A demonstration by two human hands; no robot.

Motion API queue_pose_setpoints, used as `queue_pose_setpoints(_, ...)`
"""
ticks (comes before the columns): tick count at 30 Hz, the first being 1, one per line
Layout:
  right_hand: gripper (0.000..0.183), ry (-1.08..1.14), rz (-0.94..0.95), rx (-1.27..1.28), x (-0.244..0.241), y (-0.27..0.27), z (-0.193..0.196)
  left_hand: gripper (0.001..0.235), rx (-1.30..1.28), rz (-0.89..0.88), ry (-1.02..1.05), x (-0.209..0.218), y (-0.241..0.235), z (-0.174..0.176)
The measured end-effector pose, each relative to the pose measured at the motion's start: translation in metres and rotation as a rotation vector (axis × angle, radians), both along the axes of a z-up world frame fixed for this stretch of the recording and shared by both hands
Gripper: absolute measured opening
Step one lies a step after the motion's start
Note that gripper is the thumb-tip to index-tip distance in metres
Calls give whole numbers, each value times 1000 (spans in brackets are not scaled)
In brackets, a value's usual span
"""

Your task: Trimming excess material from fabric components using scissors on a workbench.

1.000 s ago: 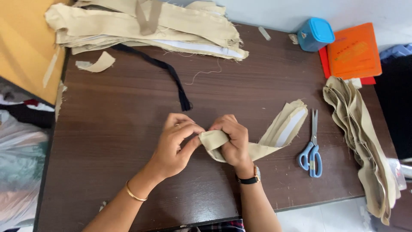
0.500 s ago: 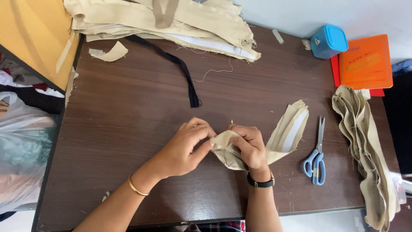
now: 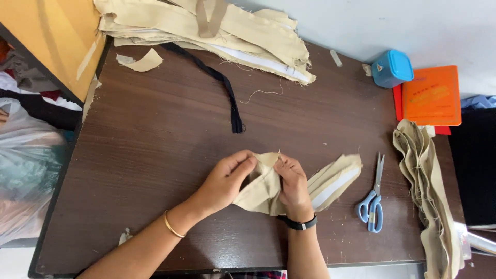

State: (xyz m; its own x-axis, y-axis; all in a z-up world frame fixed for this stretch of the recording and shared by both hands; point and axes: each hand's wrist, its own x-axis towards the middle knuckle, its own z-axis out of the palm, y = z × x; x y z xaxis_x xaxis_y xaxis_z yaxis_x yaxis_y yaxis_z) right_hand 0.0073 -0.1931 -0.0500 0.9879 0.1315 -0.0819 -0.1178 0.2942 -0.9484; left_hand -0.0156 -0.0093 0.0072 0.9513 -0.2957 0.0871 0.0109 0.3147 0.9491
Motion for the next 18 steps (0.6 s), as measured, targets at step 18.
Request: queue_pose_setpoints(18, 32, -240, -358, -129, -7, 11, 10, 19, -342, -33, 370, -2, -5, 4)
